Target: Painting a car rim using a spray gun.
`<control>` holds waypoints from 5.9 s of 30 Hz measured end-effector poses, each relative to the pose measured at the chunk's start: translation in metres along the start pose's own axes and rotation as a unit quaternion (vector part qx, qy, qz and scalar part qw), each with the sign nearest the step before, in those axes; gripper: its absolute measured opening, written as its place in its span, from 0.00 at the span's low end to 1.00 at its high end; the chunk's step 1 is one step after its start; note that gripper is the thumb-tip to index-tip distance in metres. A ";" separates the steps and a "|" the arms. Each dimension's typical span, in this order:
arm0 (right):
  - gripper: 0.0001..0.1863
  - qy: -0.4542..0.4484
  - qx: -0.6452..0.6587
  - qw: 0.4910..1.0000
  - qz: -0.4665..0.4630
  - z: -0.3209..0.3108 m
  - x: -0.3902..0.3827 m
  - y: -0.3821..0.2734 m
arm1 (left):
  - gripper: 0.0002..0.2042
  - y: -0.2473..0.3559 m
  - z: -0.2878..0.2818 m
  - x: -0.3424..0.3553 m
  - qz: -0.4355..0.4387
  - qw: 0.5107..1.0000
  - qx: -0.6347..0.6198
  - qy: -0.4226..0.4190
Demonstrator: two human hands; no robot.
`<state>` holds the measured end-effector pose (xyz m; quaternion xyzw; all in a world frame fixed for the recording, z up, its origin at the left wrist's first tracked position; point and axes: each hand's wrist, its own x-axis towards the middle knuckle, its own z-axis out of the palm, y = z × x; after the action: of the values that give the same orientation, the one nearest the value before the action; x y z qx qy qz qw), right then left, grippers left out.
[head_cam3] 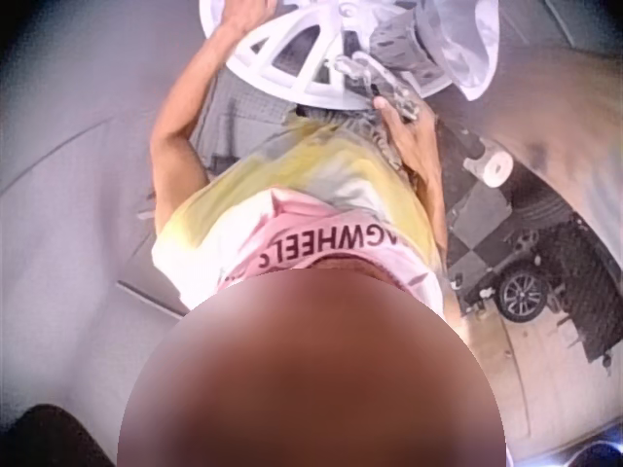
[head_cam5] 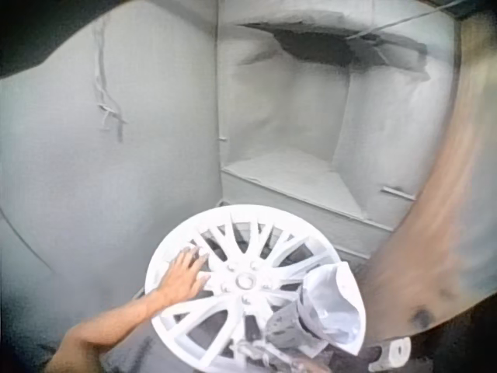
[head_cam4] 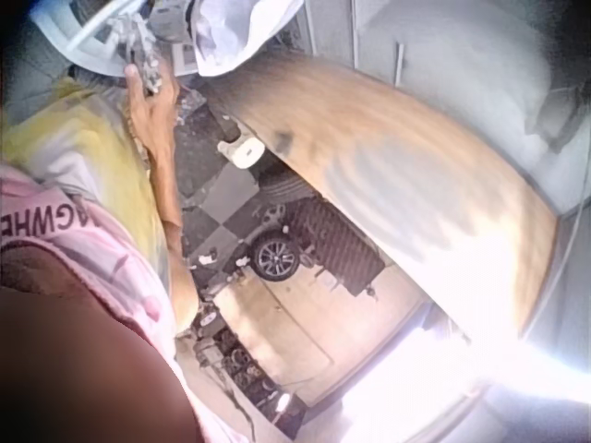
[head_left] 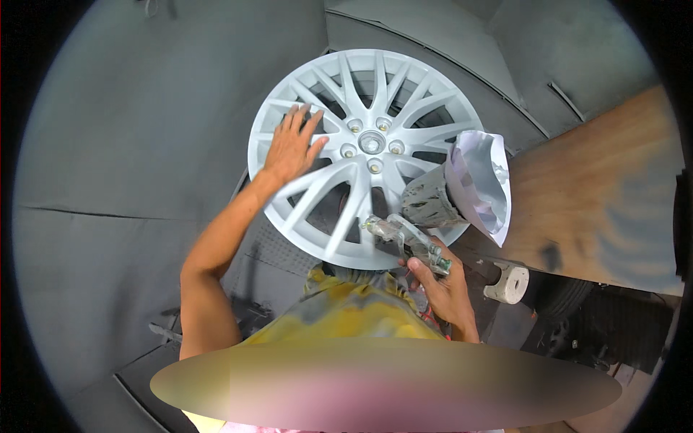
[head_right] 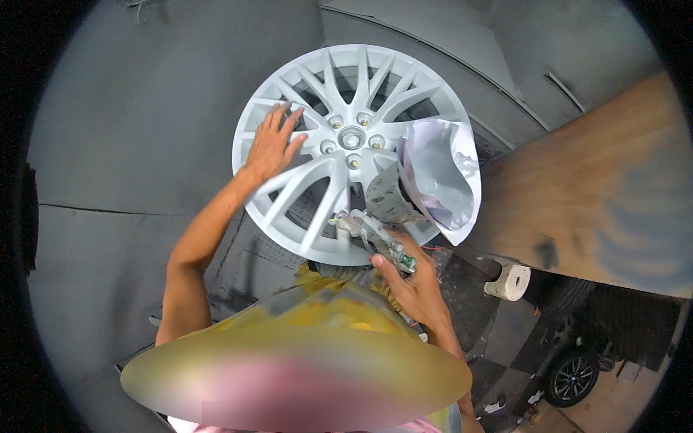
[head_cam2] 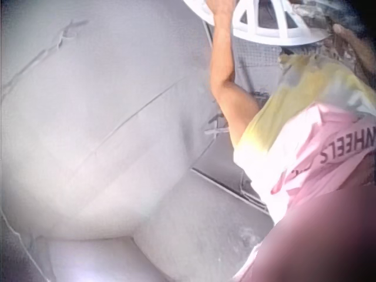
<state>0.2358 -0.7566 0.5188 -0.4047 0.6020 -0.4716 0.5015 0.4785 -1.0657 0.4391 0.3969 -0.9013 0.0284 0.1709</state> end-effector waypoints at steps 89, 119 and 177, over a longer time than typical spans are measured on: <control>0.24 -0.066 -0.013 0.997 0.040 -0.019 0.128 -0.110 | 0.37 -0.011 -0.050 0.026 -0.204 0.979 -0.010 -0.008; 0.23 0.301 0.115 0.947 0.003 -0.051 -0.127 0.029 | 0.39 0.289 0.136 0.166 0.085 0.992 -0.089 -0.028; 0.16 0.161 0.126 0.979 -0.024 0.072 -0.240 0.151 | 0.08 0.110 -0.042 -0.167 0.186 0.957 -0.203 -0.090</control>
<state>0.3454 -0.5030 0.4214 -0.2717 0.6007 -0.6143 0.4337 0.5150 -0.8648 0.4323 0.1799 -0.9576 -0.1600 0.1583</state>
